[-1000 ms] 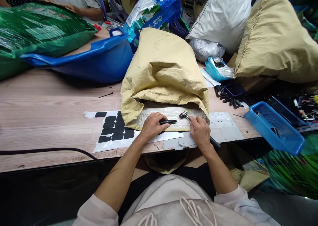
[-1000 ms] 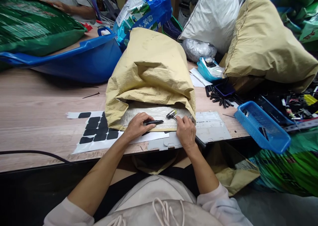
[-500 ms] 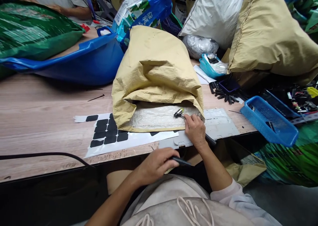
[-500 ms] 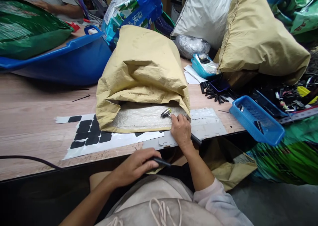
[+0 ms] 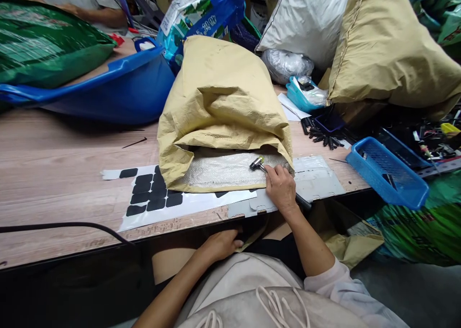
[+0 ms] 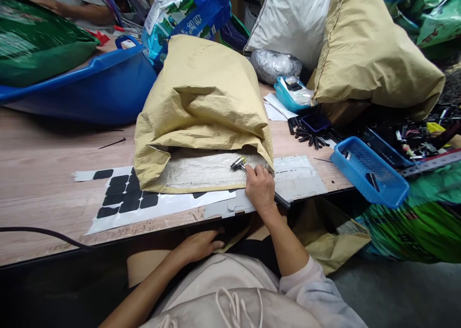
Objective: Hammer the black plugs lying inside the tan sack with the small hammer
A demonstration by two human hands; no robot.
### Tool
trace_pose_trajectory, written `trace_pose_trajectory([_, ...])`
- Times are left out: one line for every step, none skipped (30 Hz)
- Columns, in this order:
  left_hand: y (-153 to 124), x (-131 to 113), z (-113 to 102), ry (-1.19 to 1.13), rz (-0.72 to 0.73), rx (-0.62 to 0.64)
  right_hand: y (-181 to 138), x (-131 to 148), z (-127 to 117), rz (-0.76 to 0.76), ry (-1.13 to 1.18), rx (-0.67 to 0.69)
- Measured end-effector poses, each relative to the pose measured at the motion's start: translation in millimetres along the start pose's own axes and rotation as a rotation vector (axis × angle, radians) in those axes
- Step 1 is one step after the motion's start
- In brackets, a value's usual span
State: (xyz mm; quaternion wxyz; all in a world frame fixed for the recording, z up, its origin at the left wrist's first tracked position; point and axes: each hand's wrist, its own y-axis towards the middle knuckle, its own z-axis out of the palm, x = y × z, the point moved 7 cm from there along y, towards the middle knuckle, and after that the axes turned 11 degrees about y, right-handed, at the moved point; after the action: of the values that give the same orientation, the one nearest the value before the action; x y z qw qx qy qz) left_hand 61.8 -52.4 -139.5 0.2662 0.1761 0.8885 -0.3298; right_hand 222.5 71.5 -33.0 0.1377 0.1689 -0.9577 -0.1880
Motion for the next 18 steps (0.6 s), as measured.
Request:
trace_pose_trajectory([-9,-13,-10,-0.019,0.084,0.040,0,0,0,0.003,0.000,0.005])
trace_pose_trajectory([-17,-27,-22,-0.047,0.189,0.076,0,0,0,0.007,0.002,0.011])
trace_pose_trajectory([-23,-40,-39,-0.098,0.298,0.093,0,-1,1,0.010,0.005,0.016])
trace_pose_trajectory([-25,-49,-60,-0.152,0.360,0.064,0,-1,1,0.011,0.007,0.018])
trace_pose_trajectory([-23,-53,-83,-0.175,0.381,0.002,0,-1,1,0.009,0.008,0.016])
trace_pose_trajectory([-16,-51,-110,-0.166,0.350,-0.121,0,-1,1,0.005,0.007,0.011])
trace_pose_trajectory([-8,-45,-136,-0.120,0.274,-0.271,0,-1,0,-0.001,0.003,0.003])
trace_pose_trajectory([2,-36,-161,-0.047,0.159,-0.413,0,0,0,-0.008,0.000,-0.005])
trace_pose_trajectory([11,-26,-181,0.034,0.028,-0.528,0,0,0,-0.013,-0.004,-0.013])
trace_pose_trajectory([20,-17,-198,0.105,-0.090,-0.604,0,0,0,-0.016,-0.006,-0.019])
trace_pose_trajectory([29,-10,-211,0.166,-0.189,-0.651,0,1,-1,-0.018,-0.007,-0.024])
trace_pose_trajectory([36,-6,-221,0.211,-0.258,-0.678,0,1,-1,-0.018,-0.007,-0.026])
trace_pose_trajectory([42,-3,-229,0.242,-0.297,-0.698,0,1,-1,-0.017,-0.006,-0.026])
trace_pose_trajectory([47,-3,-235,0.263,-0.317,-0.721,0,2,-1,-0.016,-0.005,-0.024])
trace_pose_trajectory([50,-4,-241,0.278,-0.330,-0.750,0,2,0,-0.013,-0.003,-0.020])
trace_pose_trajectory([53,-5,-246,0.288,-0.340,-0.779,0,2,0,-0.011,0.000,-0.015])
trace_pose_trajectory([56,-6,-249,0.297,-0.352,-0.803,0,2,0,-0.007,0.003,-0.009])
trace_pose_trajectory([59,-6,-251,0.303,-0.367,-0.821,0,2,0,-0.003,0.006,-0.003])
